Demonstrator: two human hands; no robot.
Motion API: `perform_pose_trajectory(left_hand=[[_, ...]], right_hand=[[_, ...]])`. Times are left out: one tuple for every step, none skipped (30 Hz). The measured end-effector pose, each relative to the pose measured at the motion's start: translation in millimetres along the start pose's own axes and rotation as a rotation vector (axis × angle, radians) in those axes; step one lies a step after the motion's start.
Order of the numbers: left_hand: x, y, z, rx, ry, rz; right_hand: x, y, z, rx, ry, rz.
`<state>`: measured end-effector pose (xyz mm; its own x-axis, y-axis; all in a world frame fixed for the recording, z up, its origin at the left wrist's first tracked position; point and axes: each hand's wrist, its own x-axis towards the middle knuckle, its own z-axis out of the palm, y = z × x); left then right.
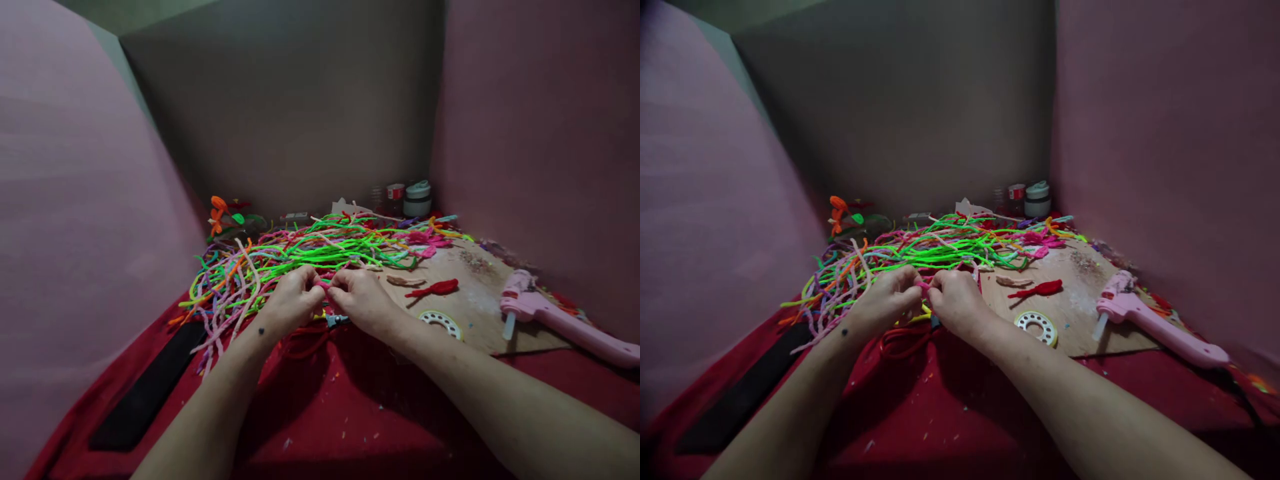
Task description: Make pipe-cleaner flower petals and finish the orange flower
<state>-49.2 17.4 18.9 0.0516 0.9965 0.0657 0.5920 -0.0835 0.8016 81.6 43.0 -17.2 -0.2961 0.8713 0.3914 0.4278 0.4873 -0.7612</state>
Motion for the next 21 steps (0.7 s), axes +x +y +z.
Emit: perform_pose_trajectory(left_hand=[[0, -1, 0, -0.016, -0.003, 0.002], [1, -1, 0, -0.034, -0.006, 0.006], [1, -2, 1, -0.048, -0.006, 0.013], [1, -2, 1, -0.060, -0.003, 0.020], [2, -3, 2, -0.070, -0.001, 0.026], [2, -3, 2, -0.085, -0.002, 0.031], [2, -4, 2, -0.106, -0.011, 0.034], [2, -4, 2, -0.128, -0.028, 0.033], [2, -4, 1, -0.153, -0.044, 0.030], [2, -4, 1, -0.176, -0.051, 0.027], [2, -4, 0, -0.191, -0.051, 0.025], [1, -3, -1, -0.199, -0.041, 0.023], [1, -3, -1, -0.200, -0.024, 0.018], [1, -3, -2, -0.198, -0.004, 0.014], [1, -2, -2, -0.194, 0.014, 0.016], [1, -2, -2, -0.188, 0.023, 0.023], [2, -2, -2, -0.186, 0.031, 0.035], [2, -3, -1, -0.186, 0.037, 0.051], [3, -3, -1, -0.189, 0.043, 0.068], [3, -4, 0, -0.194, 0.049, 0.082], [4, -6, 0, -0.199, 0.055, 0.090]], right_hand=[[0, 1, 1, -0.003, 0.008, -0.008], [0, 2, 2, -0.001, 0.012, -0.012], [1, 2, 2, 0.006, 0.014, -0.011], [1, 2, 2, 0.013, 0.012, -0.008], [1, 2, 1, 0.021, 0.009, -0.004], [1, 1, 0, 0.024, 0.008, -0.006], [1, 1, -1, 0.022, 0.008, -0.010], [1, 0, -2, 0.022, 0.012, -0.010], [1, -1, -2, 0.025, 0.015, -0.010], [1, -2, -3, 0.034, 0.021, -0.008], [1, -2, -3, 0.054, 0.024, -0.004], [1, -2, -3, 0.095, 0.019, 0.008], [2, -3, -3, 0.164, -0.001, 0.036], [2, -2, -4, 0.265, -0.036, 0.084], [2, -2, -4, 0.397, -0.086, 0.149], [2, -1, -4, 0.546, -0.151, 0.223], [2, 0, -4, 0.696, -0.227, 0.296], [2, 2, -5, 0.828, -0.298, 0.361], [3, 4, -5, 0.933, -0.362, 0.410], [3, 6, -6, 1.001, -0.411, 0.445], [4, 8, -6, 1.035, -0.441, 0.471]])
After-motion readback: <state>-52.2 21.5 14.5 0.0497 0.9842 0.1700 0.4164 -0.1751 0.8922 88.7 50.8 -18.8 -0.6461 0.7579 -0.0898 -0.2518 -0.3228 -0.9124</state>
